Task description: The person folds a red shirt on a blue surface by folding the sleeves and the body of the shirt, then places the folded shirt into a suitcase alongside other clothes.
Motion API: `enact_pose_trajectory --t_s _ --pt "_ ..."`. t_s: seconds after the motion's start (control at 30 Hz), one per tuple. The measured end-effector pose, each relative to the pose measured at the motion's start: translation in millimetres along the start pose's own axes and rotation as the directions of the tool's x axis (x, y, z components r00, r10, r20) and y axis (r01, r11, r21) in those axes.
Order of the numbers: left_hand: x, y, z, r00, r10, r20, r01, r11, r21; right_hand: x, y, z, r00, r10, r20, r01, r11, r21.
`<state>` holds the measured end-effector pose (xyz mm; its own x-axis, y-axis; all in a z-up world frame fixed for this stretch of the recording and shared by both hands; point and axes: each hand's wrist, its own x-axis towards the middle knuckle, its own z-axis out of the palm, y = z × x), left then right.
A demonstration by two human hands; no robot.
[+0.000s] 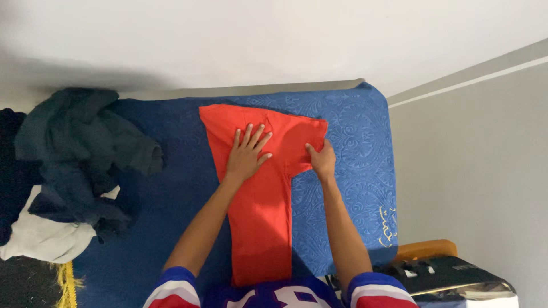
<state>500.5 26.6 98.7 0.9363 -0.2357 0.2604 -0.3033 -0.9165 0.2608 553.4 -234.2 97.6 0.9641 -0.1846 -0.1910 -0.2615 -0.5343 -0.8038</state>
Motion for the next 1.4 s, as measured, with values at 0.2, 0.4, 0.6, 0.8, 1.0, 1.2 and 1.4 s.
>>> enact_pose_trajectory --t_s 0.2,0.4,0.6,0.8,1.0,1.2,1.4 --pt "1 -1 23 0.984 -0.122 -0.127 0.101 0.982 -0.158 -21 -20 15 0.901 -0.408 -0.144 0.388 0.909 -0.152" --pt "3 -2 36 0.813 -0.531 0.240 0.421 0.251 -0.871 -80 -84 39 0.872 -0.473 0.124 0.485 0.868 -0.103" --pt "-3 -11 12 0.753 -0.505 0.422 0.382 -0.187 -0.905 -107 -86 69 0.808 -0.502 0.309 0.546 0.835 -0.071" --pt "-16 -35 45 0.675 -0.624 0.395 0.397 -0.145 -0.906 -130 -68 68 0.808 -0.462 0.367 0.519 0.852 -0.070" --pt "-17 -45 46 0.628 -0.744 0.229 0.559 0.226 -0.798 -140 -42 68 0.768 -0.533 0.355 0.640 0.656 -0.400" --pt "-36 -42 -6 0.656 -0.702 -0.277 0.648 0.712 -0.269 -113 -42 64 0.795 -0.599 0.099 0.576 0.694 -0.432" --pt "-43 -78 30 0.537 -0.832 -0.140 0.575 0.482 -0.661 -70 -37 85 0.721 -0.640 0.266 0.663 0.524 -0.535"
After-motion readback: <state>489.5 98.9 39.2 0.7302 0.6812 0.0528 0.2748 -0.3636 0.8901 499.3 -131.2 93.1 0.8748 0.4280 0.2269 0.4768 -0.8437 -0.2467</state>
